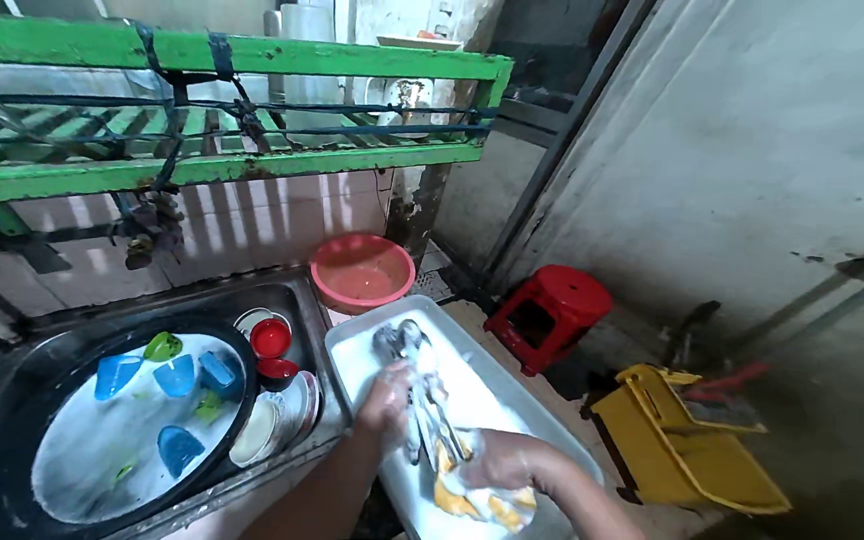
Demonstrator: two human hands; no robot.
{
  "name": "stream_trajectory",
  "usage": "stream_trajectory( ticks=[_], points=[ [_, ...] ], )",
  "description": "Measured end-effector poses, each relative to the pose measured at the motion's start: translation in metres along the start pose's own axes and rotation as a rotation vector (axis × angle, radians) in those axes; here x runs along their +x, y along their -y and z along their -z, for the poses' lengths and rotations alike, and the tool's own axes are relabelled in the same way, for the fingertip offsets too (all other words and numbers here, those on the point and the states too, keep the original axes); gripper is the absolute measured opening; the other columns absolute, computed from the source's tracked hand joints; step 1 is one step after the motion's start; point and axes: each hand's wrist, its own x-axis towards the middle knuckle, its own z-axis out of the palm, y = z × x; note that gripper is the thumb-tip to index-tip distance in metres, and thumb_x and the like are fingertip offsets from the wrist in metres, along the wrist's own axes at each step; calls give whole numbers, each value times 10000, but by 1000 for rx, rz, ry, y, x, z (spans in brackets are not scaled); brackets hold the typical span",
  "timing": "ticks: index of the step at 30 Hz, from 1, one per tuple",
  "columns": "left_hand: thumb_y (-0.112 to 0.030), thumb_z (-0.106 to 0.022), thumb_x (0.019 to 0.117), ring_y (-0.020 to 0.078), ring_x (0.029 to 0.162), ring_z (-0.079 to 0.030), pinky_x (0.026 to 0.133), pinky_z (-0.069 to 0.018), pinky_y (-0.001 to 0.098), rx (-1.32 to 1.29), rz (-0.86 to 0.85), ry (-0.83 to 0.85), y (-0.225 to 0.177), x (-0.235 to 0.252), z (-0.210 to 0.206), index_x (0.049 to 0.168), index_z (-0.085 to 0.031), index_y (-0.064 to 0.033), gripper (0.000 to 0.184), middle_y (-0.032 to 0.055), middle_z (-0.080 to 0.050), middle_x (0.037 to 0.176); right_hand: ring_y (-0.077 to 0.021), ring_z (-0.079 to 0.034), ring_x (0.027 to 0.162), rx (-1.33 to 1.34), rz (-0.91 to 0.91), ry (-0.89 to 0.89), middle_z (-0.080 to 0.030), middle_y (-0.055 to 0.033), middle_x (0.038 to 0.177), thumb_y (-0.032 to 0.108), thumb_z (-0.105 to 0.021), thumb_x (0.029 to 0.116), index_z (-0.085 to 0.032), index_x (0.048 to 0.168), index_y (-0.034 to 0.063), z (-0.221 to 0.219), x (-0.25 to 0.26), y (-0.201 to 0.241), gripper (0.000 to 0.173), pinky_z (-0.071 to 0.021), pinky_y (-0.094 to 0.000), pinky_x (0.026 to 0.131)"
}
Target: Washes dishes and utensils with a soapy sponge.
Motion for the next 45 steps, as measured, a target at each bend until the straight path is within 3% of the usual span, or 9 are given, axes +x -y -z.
stream_trajectory(
  ticks=[3, 6, 11, 14, 18, 22, 26, 31, 45],
  points=[
    [-51, -486, 1063, 185, 681, -633, 703, -599, 362, -177, -26, -79, -1, 7, 0, 1127, -573, 32, 136, 85, -611, 798, -329, -648, 1097, 53, 60, -210, -653, -228, 1209, 170, -686, 962, -549, 1400, 29, 18, -9, -21, 480, -499, -532, 991],
    [-15, -460, 1059, 147, 690, -651, 689, -592, 312, 201, 46, 19, 4, 2, -3, 1161, -548, 53, 151, 70, -625, 810, -273, -632, 1097, 386, 141, -606, -637, -202, 1226, 103, -688, 962, -556, 1373, 10, 32, -27, 4, 442, -505, -457, 979],
    [-15, -474, 1040, 141, 657, -662, 654, -584, 305, 531, 86, 121, 9, -6, -8, 1135, -580, 72, 166, 66, -657, 758, -319, -611, 1222, 238, 379, -796, -637, -200, 1306, 93, -721, 919, -677, 1222, -13, 27, 2, 16, 324, -467, -482, 1077],
    [-31, -453, 1065, 183, 648, -675, 620, -610, 332, 249, 57, 65, 15, -8, -9, 1207, -540, 67, 194, 115, -665, 828, -345, -642, 1158, 457, 278, -818, -670, -221, 1230, 113, -684, 956, -644, 1288, 22, 30, 9, 8, 347, -487, -531, 1028],
    [-3, -471, 1041, 135, 560, -602, 540, -555, 283, 246, -10, -41, 19, -9, -13, 1107, -568, 39, 125, 58, -598, 702, -318, -615, 1209, 651, 341, -843, -642, -225, 1287, 100, -713, 931, -609, 1332, -6, 17, 16, 2, 428, -466, -476, 1067],
    [29, -457, 1023, 122, 546, -578, 518, -527, 261, 335, -14, -24, 23, -7, -12, 1080, -573, 44, 130, 57, -593, 709, -304, -541, 1320, 532, 401, -796, -545, -213, 1435, 65, -680, 930, -611, 1339, -18, 12, 25, 1, 423, -419, -444, 1134],
    [13, -457, 1043, 109, 545, -558, 523, -517, 246, 320, 20, -23, 22, -8, -12, 1255, -551, 70, 239, 41, -558, 715, -350, -602, 1262, 515, 198, -803, -633, -220, 1335, 182, -628, 1009, -570, 1411, 59, 27, 27, 2, 424, -447, -528, 1094],
    [47, -462, 1011, 110, 550, -554, 518, -504, 248, 406, 9, -78, 20, -5, -7, 1184, -550, 72, 195, 60, -567, 719, -405, -608, 1240, 336, 253, -698, -633, -263, 1306, 191, -588, 1025, -504, 1461, 64, 9, 26, 10, 462, -448, -573, 1065],
    [0, -446, 1047, 114, 578, -569, 577, -531, 273, 531, 68, -34, 11, 3, 1, 1330, -508, 98, 306, 52, -567, 739, -423, -641, 1181, 185, 208, -849, -675, -231, 1251, 197, -629, 1009, -589, 1406, 119, 35, 45, 5, 406, -473, -634, 1017]
  ],
)
